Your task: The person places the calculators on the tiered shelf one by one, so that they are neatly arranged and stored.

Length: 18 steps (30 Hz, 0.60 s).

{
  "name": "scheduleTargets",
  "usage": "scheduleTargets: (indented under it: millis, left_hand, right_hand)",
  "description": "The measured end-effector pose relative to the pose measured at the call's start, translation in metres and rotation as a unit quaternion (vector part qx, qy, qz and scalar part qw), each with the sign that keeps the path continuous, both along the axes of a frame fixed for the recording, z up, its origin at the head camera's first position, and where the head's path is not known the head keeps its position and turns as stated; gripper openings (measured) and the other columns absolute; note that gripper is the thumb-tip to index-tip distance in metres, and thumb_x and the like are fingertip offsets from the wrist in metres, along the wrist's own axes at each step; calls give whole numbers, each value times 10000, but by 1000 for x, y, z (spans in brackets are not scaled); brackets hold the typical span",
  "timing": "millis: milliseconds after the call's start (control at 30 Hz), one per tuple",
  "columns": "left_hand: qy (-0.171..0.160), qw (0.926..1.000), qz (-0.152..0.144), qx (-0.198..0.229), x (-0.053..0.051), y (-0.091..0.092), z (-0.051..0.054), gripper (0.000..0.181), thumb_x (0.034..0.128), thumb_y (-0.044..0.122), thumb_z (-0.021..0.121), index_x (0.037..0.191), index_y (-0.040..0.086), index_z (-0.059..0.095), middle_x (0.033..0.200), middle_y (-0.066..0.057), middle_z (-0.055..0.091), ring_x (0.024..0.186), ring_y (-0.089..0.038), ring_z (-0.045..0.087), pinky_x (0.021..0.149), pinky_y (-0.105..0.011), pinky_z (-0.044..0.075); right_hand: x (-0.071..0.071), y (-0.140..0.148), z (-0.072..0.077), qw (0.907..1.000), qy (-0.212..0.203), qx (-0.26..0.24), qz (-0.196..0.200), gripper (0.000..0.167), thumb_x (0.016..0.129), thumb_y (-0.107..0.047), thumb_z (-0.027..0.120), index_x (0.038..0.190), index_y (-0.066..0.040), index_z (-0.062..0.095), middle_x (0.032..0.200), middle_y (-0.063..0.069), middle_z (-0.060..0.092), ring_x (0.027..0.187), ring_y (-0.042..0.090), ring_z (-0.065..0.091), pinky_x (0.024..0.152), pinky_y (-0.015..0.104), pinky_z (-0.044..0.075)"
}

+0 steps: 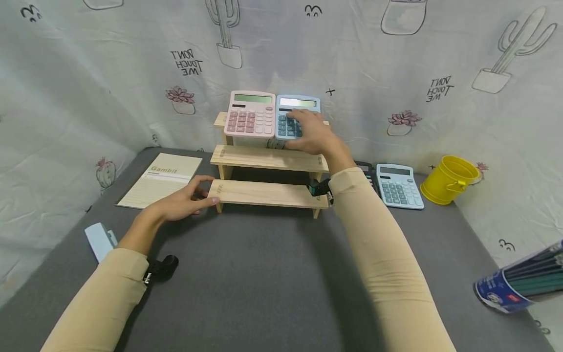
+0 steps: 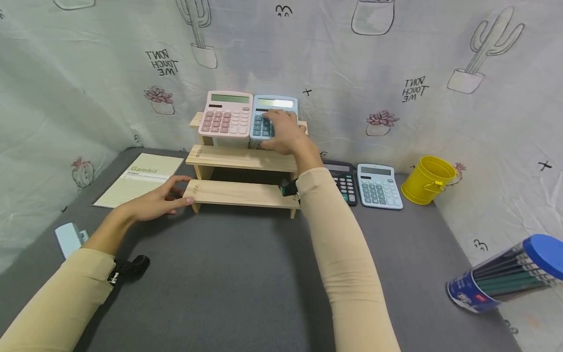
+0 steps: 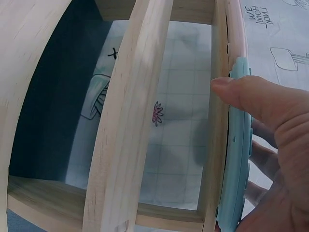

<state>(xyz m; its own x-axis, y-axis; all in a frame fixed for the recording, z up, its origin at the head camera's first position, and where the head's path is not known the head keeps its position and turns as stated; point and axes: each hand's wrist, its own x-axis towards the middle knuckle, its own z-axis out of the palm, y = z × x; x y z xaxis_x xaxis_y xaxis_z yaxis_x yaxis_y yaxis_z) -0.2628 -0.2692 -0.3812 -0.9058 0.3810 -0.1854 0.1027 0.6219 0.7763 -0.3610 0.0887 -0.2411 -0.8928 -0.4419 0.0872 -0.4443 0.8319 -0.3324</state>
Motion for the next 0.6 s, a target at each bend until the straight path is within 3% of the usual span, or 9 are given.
scheduleTargets:
  millis: [100,367,600]
  left_hand:
    - [24,10000,9,34,1,-1,1,788,1033,479,596,1604,198,132,1424,-271,414,1236,-411,559,891,-444,556]
    - [-9,10000,13,88,-2,-1,-3,785,1031,468,606,1602,201,139,1415,-263,417,1250,-412,550,878,-425,553]
    - [12,10000,40,4,-2,-1,-3,785,1026,500,599,1599,219,142,1411,-259,426,1221,-392,567,889,-434,552]
  right_hand:
    - [0,-1,1,10000,-28,-8,11,788,938,-325,727,1610,-187,338,1703,72,221,1543,385,169,1169,645,236]
    - [2,18,-2,9976,11,-494,479,786,937,-293,759,1605,-178,363,1706,86,206,1573,337,144,1258,546,90]
    - [9,39,-3,9960,71,-639,619,742,938,-263,763,1586,-198,406,1701,136,186,1571,360,112,1232,604,143]
